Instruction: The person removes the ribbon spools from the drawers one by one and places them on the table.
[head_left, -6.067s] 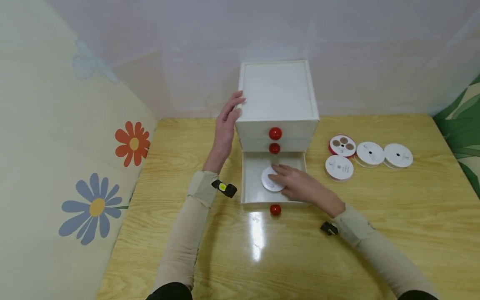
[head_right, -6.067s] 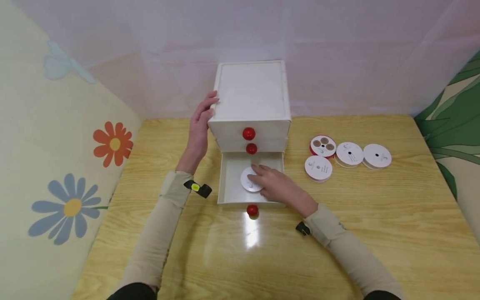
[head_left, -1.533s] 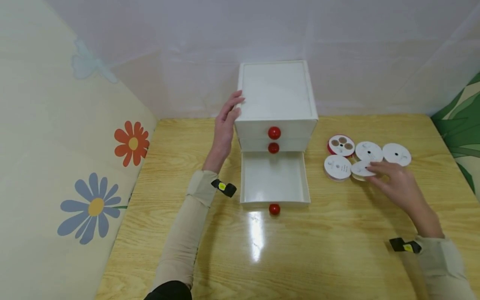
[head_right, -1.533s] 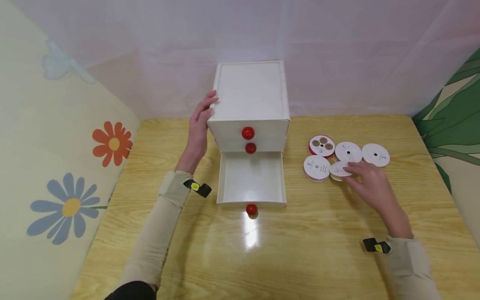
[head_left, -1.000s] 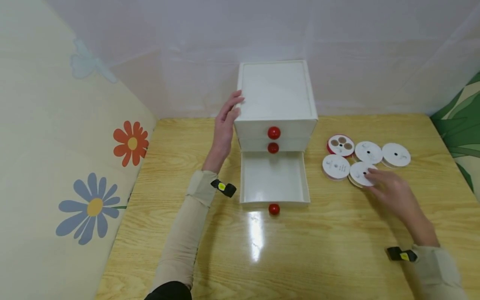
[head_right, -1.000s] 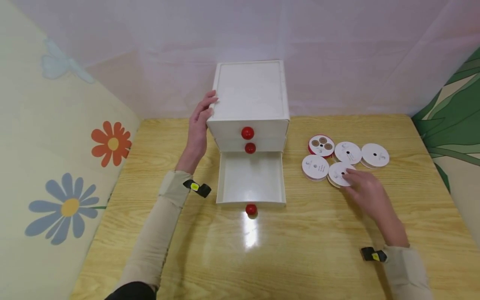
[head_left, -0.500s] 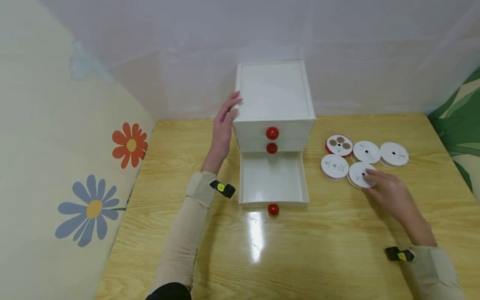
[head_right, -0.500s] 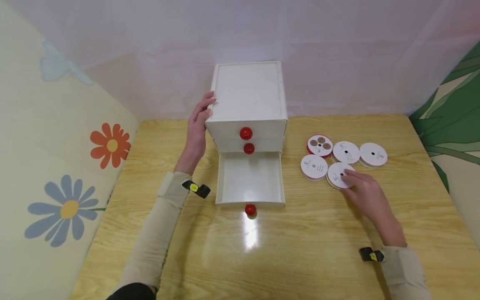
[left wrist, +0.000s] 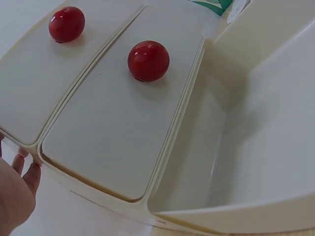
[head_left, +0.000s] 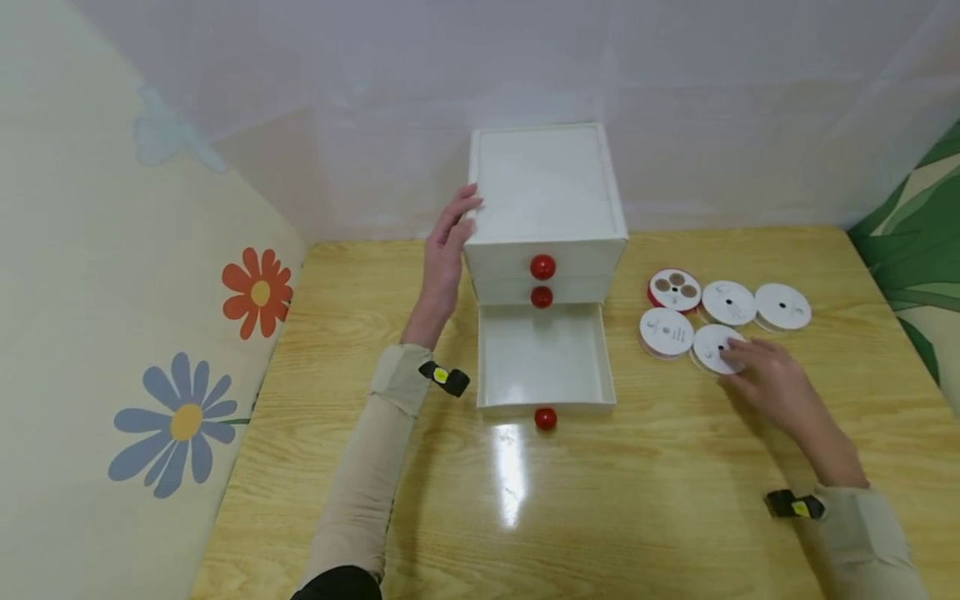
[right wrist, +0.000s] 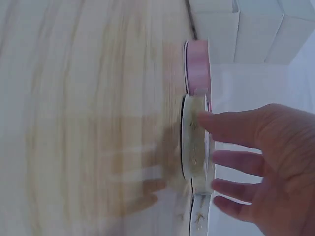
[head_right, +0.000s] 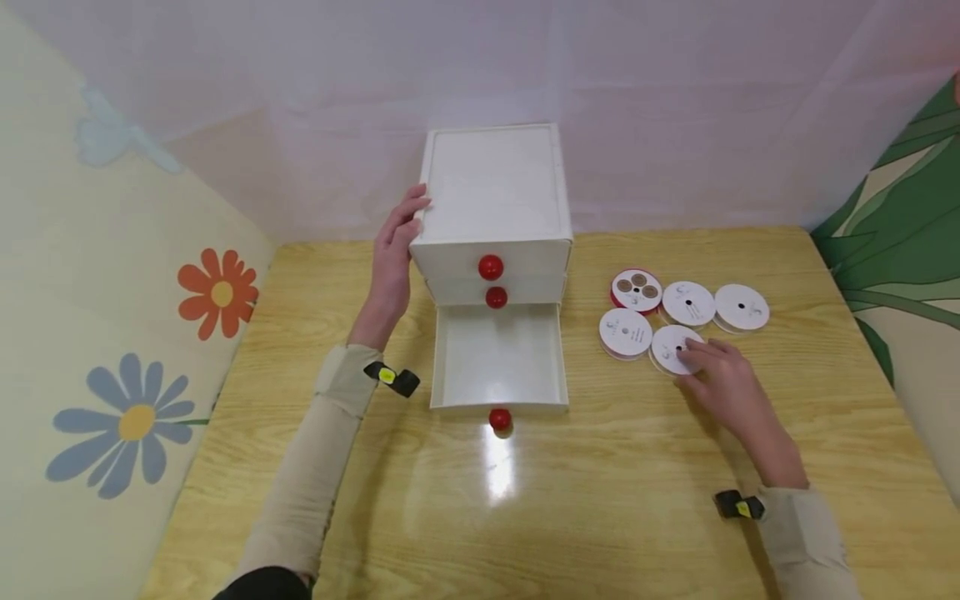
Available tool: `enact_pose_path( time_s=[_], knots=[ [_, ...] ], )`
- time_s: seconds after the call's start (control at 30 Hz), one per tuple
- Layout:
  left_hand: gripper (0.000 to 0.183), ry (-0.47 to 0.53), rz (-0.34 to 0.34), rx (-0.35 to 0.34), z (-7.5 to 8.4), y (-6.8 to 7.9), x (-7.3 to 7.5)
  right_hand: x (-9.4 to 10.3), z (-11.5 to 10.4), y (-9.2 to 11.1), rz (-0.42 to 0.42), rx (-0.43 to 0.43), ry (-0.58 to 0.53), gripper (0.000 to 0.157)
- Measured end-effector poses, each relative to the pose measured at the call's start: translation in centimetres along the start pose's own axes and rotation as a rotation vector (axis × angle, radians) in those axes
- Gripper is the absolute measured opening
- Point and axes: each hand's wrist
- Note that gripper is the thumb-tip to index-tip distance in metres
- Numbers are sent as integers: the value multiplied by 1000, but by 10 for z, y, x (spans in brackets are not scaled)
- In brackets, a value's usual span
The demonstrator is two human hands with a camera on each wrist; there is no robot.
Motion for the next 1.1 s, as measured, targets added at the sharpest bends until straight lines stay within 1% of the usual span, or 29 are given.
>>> enact_pose_path(
  time_s=[0.1,0.17,0.3,0.4,0.57,0.7,0.77,0.83,0.87,0.97,1.03,1.1],
  knots=[
    [38,-7,-5,7,0,0,1,0,-6,-1,21,-10,-10,47],
    [39,-9,-5,12,0,0,1,1,-10,-1,51,-12,-27,50],
    [39,-16,-8,14,1,0,1,1,-21,-3,109,-14,-72,46],
    [40,-18,-13,7,1,0,0,2,-32,-6,141,7,-101,42],
    [39,-15,-7,1,0,0,0,4,-55,-12,188,79,-115,42],
    [39,-20,-7,-3,0,0,0,5,-76,-13,192,121,-124,40],
    [40,-20,-7,-5,0,-1,0,3,-85,-13,201,161,-158,31],
    [40,-21,-7,-3,0,0,0,1,-94,-13,215,209,-196,31],
    [40,-21,-8,-2,0,0,0,-1,-98,-12,228,236,-217,34],
    [39,-21,-8,2,0,0,-1,-5,-110,-11,259,305,-271,51],
    [39,-18,-9,3,0,0,0,-9,-118,-11,278,340,-301,55],
    [39,-17,-9,0,0,-1,1,-12,-126,-10,287,365,-334,52]
  ],
)
Point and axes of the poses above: each hand's wrist, its own y-axis away from the middle knuckle, its own x-axis out of the back of the hand, z = x × y, and after that the axes turned 13 degrees about z, right-handed
